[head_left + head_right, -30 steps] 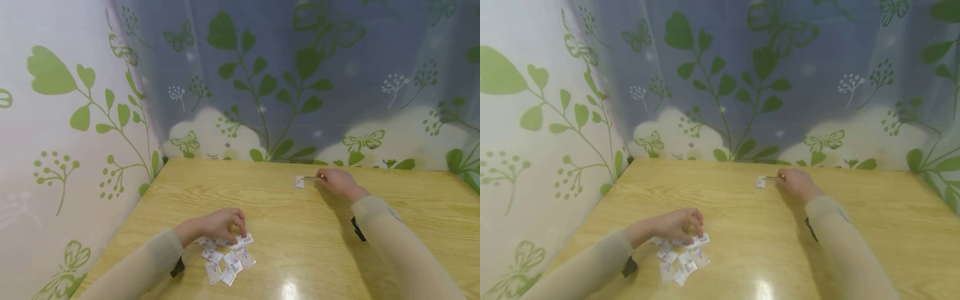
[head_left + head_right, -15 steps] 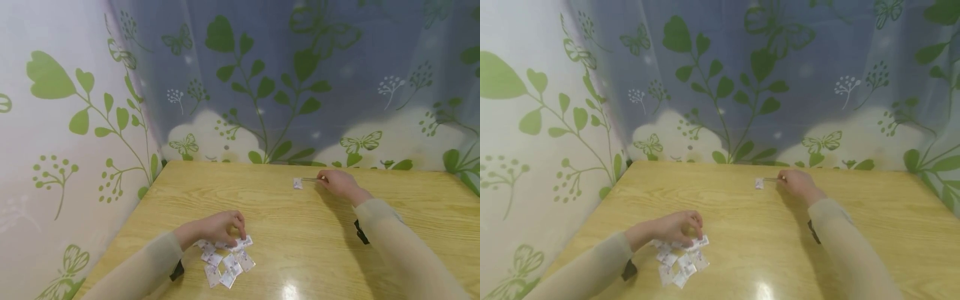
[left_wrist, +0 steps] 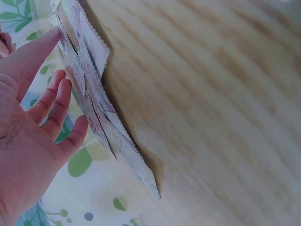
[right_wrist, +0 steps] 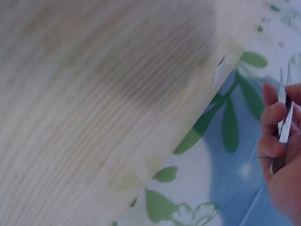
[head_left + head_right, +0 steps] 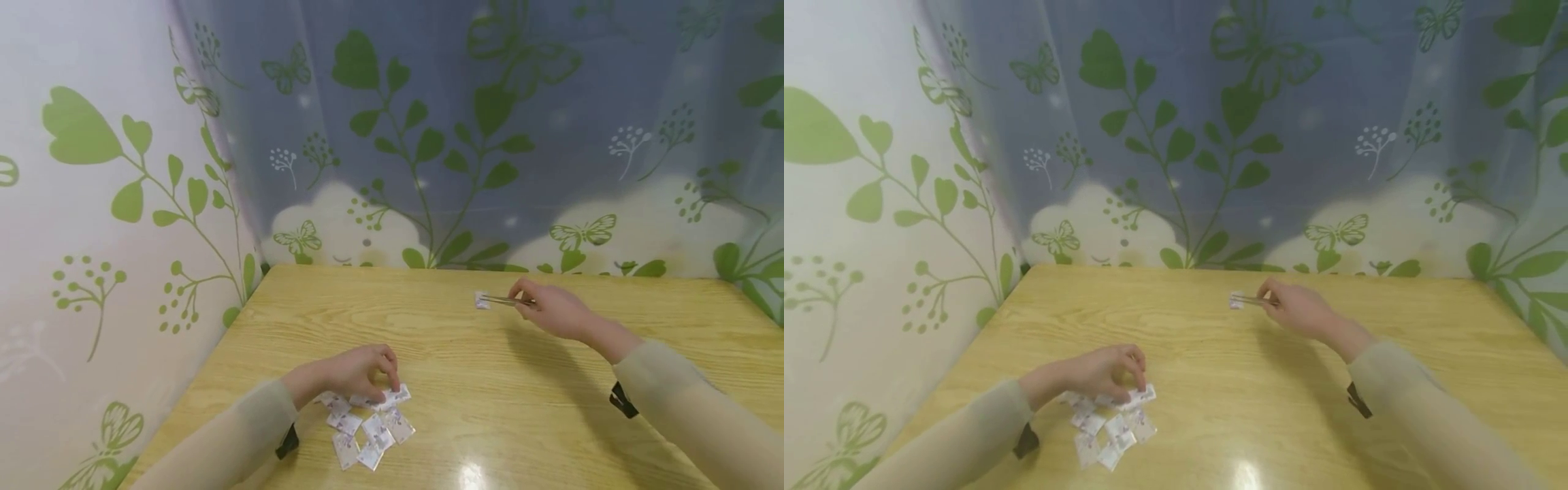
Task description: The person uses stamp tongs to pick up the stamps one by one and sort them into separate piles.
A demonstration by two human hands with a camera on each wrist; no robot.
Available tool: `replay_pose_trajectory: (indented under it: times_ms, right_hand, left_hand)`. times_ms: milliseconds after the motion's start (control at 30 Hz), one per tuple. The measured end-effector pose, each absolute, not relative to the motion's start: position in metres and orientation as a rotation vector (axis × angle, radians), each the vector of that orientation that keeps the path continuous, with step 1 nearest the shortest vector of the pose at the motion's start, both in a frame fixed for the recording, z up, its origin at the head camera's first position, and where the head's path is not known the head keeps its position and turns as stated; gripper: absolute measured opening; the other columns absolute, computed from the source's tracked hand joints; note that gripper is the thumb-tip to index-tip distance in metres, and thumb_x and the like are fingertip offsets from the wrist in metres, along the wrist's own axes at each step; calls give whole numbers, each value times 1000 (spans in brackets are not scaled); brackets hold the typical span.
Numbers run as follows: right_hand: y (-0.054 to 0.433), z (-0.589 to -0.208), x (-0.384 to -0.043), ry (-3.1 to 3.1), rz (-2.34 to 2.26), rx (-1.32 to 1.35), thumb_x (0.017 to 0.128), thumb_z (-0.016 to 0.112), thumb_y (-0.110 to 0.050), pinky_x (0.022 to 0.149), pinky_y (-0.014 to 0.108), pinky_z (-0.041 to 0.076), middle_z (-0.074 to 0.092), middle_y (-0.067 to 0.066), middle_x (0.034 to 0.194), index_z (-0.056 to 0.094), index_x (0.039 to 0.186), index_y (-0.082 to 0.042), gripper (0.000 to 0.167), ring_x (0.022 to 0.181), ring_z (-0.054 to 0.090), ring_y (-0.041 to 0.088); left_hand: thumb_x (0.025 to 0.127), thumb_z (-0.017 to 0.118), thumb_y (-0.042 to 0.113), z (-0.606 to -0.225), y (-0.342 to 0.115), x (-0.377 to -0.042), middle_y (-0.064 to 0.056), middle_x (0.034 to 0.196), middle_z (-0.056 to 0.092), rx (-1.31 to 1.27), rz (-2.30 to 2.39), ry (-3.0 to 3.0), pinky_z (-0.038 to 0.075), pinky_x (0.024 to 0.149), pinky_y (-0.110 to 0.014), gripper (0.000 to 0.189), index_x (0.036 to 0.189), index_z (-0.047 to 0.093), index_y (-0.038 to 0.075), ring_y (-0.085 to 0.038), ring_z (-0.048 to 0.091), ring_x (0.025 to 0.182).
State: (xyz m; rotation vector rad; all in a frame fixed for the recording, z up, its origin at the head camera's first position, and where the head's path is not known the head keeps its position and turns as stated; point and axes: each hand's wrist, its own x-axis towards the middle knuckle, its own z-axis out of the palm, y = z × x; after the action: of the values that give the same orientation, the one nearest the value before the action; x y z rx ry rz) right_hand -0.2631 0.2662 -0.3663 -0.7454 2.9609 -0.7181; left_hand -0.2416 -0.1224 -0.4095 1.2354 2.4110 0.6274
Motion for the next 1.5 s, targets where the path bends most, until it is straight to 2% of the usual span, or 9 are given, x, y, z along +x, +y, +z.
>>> replay_pose_trajectory:
  times_ms: [100, 233, 300, 567, 767, 900, 1133, 1300, 1500]
  right_hand:
    - [262, -365, -252, 2925, -758, -809, 99, 54, -11, 56, 32, 45, 68, 7, 93, 53, 119, -7, 20, 72, 63, 19]
    - [254, -366, -238, 2850, -824, -824, 100, 53, -11, 53, 32, 47, 66, 3, 89, 52, 120, -10, 21, 62, 59, 21]
    - [249, -367, -231, 2811, -858, -835, 100, 53, -12, 51, 31, 47, 66, 2, 88, 52, 121, -11, 21, 57, 57, 19]
    - [227, -379, -211, 2766, -915, -961, 100, 54, -20, 53, 28, 44, 65, -3, 83, 56, 117, -13, 18, 62, 54, 9]
    - [206, -391, -204, 2702, -916, -1010, 100, 55, -25, 54, 26, 44, 63, -7, 79, 57, 115, -15, 18, 60, 53, 7]
    - [192, -398, -200, 2637, -897, -1072, 100, 56, -23, 54, 25, 41, 61, -10, 75, 58, 113, -16, 15, 56, 46, 3]
    - [172, -409, -198, 2575, -825, -1108, 99, 56, -21, 55, 23, 39, 54, -15, 69, 59, 109, -18, 11, 55, 42, 0]
    - [162, -410, -199, 2545, -802, -1074, 99, 56, -19, 51, 21, 34, 53, -12, 63, 59, 106, -19, 8, 51, 39, 1]
    - [154, -409, -202, 2530, -811, -1111, 99, 56, -17, 50, 20, 34, 51, -13, 62, 59, 104, -17, 6, 50, 39, 1]
  left_hand:
    - [81, 78, 7, -410, -123, -242, 1, 117, 54, 1246, 633, 2406, 40, 100, -37, 20, 96, 74, 20, -16, 50, 112]
    - [81, 78, 7, -409, -122, -241, 1, 116, 54, 1236, 632, 2411, 39, 100, -36, 20, 95, 74, 20, -16, 50, 111]
    - [81, 78, 7, -409, -122, -241, 0, 116, 54, 1230, 638, 2409, 39, 100, -37, 20, 95, 74, 20, -16, 50, 111]
    - [81, 77, 8, -409, -123, -239, 2, 116, 54, 1244, 633, 2422, 39, 101, -38, 20, 96, 74, 20, -16, 49, 113]
    - [82, 77, 9, -409, -123, -238, 2, 116, 54, 1253, 623, 2433, 39, 101, -38, 20, 99, 74, 19, -15, 50, 112]
    - [82, 77, 9, -409, -123, -239, 2, 116, 54, 1260, 612, 2439, 39, 101, -37, 20, 99, 74, 19, -15, 50, 112]
    - [81, 77, 8, -412, -124, -238, 0, 118, 56, 1249, 625, 2442, 40, 101, -37, 19, 96, 74, 20, -17, 51, 112]
    - [82, 77, 7, -412, -125, -238, 0, 119, 56, 1222, 667, 2432, 41, 100, -38, 19, 95, 71, 20, -17, 51, 113]
    - [82, 77, 8, -412, -126, -239, 0, 120, 55, 1226, 659, 2439, 40, 100, -39, 19, 94, 70, 22, -18, 51, 114]
